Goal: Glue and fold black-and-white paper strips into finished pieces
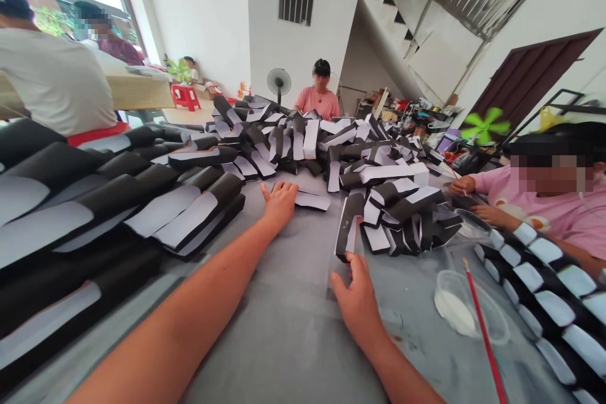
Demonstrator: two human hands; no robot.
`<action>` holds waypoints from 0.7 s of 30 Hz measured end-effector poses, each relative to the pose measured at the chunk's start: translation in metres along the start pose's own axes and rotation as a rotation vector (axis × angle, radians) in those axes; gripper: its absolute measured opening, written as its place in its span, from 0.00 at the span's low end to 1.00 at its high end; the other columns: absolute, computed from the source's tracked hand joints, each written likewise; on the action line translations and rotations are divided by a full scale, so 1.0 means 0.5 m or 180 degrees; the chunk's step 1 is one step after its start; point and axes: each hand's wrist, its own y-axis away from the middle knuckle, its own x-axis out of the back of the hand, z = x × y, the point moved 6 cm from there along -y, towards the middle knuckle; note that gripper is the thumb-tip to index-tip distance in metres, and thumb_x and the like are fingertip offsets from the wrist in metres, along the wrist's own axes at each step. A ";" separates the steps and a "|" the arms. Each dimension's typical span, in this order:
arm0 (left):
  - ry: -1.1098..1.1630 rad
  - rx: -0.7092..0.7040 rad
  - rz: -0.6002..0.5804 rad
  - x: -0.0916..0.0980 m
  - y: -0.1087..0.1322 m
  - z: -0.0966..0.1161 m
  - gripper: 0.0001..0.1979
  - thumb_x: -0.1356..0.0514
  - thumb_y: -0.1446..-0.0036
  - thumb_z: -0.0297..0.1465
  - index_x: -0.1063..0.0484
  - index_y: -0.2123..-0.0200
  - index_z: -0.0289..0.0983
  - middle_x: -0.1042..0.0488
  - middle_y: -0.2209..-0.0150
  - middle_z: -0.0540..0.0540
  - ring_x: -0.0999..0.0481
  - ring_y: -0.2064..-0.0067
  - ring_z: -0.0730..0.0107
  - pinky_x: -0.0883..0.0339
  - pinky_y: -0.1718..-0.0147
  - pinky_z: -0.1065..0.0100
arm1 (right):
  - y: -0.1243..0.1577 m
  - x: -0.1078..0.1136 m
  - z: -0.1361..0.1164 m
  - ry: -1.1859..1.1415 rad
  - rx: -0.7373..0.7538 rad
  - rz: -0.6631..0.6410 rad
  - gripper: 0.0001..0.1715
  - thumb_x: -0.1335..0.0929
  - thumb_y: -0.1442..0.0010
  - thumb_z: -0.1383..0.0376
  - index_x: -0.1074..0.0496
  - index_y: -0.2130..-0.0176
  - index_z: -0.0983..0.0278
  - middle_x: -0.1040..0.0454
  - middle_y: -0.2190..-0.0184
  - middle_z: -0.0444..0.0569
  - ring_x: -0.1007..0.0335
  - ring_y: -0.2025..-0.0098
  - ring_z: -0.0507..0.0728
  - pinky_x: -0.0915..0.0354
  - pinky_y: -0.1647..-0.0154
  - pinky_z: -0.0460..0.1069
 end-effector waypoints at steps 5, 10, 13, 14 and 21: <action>0.0345 0.0198 -0.0005 -0.007 -0.005 -0.020 0.27 0.54 0.51 0.14 0.25 0.57 0.41 0.34 0.43 0.38 0.48 0.35 0.45 0.52 0.44 0.35 | 0.000 0.003 -0.003 -0.0008 0.0011 0.0041 0.19 0.36 0.49 0.64 0.32 0.55 0.62 0.29 0.56 0.52 0.33 0.52 0.61 0.35 0.50 0.58; 0.1274 0.0039 -0.0124 -0.027 -0.024 -0.033 0.25 0.53 0.60 0.14 0.20 0.68 0.37 0.31 0.44 0.41 0.39 0.38 0.54 0.47 0.39 0.53 | 0.000 0.003 -0.003 -0.0007 0.0046 0.0077 0.19 0.36 0.48 0.65 0.32 0.55 0.62 0.29 0.56 0.52 0.33 0.52 0.61 0.36 0.50 0.58; 0.1920 -0.0411 -0.0479 -0.047 -0.030 -0.016 0.26 0.53 0.65 0.15 0.20 0.71 0.40 0.27 0.47 0.47 0.36 0.40 0.61 0.51 0.37 0.58 | 0.000 0.002 -0.003 0.0080 0.0067 0.0064 0.18 0.37 0.48 0.64 0.32 0.55 0.62 0.30 0.55 0.53 0.33 0.51 0.61 0.36 0.49 0.59; 0.2124 -0.0478 -0.0567 -0.053 -0.029 -0.011 0.26 0.53 0.65 0.16 0.20 0.71 0.41 0.26 0.48 0.49 0.36 0.39 0.62 0.52 0.36 0.57 | 0.000 0.003 -0.003 0.0139 0.0084 0.0072 0.18 0.37 0.47 0.63 0.32 0.55 0.62 0.30 0.55 0.53 0.34 0.51 0.61 0.37 0.49 0.59; 0.2988 -0.0463 -0.0886 -0.072 -0.023 0.010 0.21 0.49 0.66 0.19 0.21 0.74 0.43 0.24 0.50 0.50 0.36 0.39 0.57 0.51 0.38 0.52 | 0.007 0.004 -0.016 0.0651 0.0383 0.0132 0.18 0.37 0.41 0.56 0.31 0.54 0.62 0.30 0.56 0.54 0.35 0.51 0.63 0.37 0.50 0.61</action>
